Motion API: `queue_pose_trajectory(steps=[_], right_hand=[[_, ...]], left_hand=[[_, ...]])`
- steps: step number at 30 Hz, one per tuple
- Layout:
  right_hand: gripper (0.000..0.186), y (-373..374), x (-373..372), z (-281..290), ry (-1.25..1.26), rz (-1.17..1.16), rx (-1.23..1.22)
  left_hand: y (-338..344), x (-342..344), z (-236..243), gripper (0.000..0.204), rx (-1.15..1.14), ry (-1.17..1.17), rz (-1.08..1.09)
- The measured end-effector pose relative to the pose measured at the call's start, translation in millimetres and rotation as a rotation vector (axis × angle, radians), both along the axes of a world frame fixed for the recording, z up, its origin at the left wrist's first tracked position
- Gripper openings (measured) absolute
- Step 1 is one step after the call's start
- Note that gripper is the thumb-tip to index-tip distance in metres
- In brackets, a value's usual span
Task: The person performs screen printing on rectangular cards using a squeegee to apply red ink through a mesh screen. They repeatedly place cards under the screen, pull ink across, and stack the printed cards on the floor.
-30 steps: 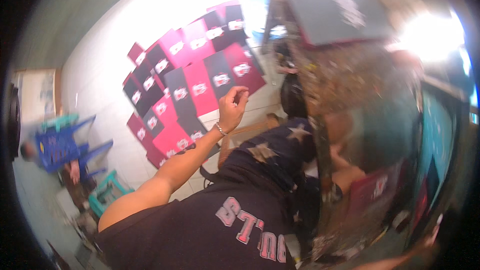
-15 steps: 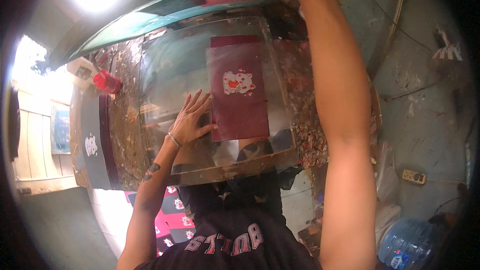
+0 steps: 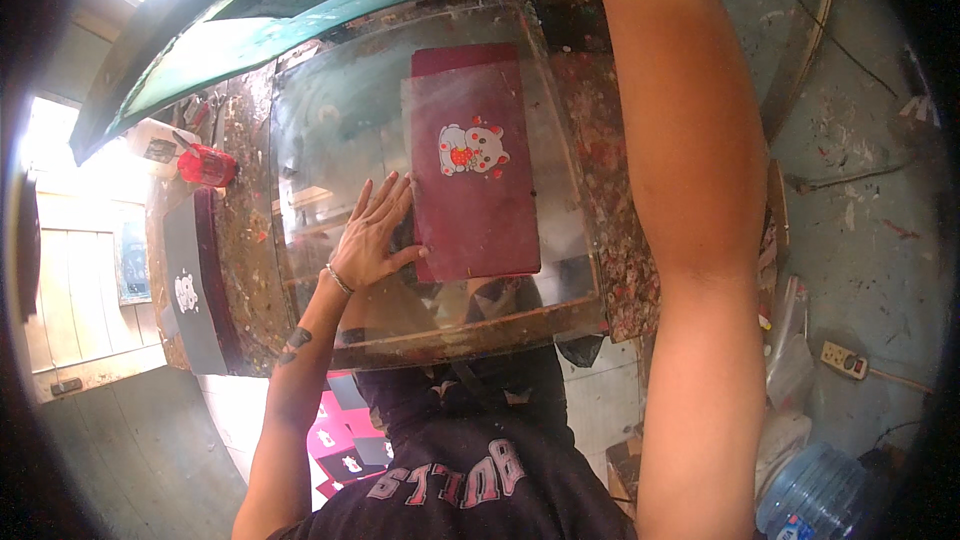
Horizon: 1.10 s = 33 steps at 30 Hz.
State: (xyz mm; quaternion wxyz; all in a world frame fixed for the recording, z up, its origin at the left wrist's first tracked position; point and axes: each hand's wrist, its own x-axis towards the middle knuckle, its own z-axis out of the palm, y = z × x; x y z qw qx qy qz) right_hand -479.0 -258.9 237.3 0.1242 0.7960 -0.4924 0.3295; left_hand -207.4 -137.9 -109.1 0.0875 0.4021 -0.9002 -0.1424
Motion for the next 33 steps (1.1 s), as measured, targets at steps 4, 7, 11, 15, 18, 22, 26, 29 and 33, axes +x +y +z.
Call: queue_pose_trajectory(steps=[4,7,11,15,18,22,26,29,33], right_hand=[[0.068,2.7,0.2,1.5,0.006,-0.010,0.023],[0.069,4.1,0.6,2.3,0.011,-0.014,0.032],[0.069,5.2,0.9,2.6,0.014,-0.018,0.047],[0.069,6.8,1.7,1.5,-0.003,-0.011,0.059],[0.069,5.9,1.4,1.6,-0.005,-0.006,0.048],[0.068,3.5,0.2,1.5,-0.012,0.007,0.039],[0.067,7.5,3.1,5.2,-0.003,-0.006,0.067],[0.067,-2.2,-1.2,0.8,-0.013,0.025,0.023],[0.067,-0.4,-8.7,2.2,-0.002,0.114,0.022]], left_hand=[[0.9,-2.0,1.7,0.098,0.003,-0.013,0.015],[1.1,-0.5,0.8,0.098,0.002,-0.004,0.015],[-0.1,2.3,-0.4,0.103,0.002,-0.004,0.005],[0.5,2.0,1.7,0.112,0.004,0.002,-0.006],[1.2,2.3,2.5,0.116,0.009,0.000,-0.001],[1.0,1.9,3.6,0.116,0.008,-0.008,-0.006],[2.1,2.6,3.2,0.115,0.008,-0.014,-0.008],[1.2,3.1,-0.1,0.115,-0.015,-0.019,-0.018],[2.1,2.6,1.4,0.118,-0.002,-0.028,-0.006]])
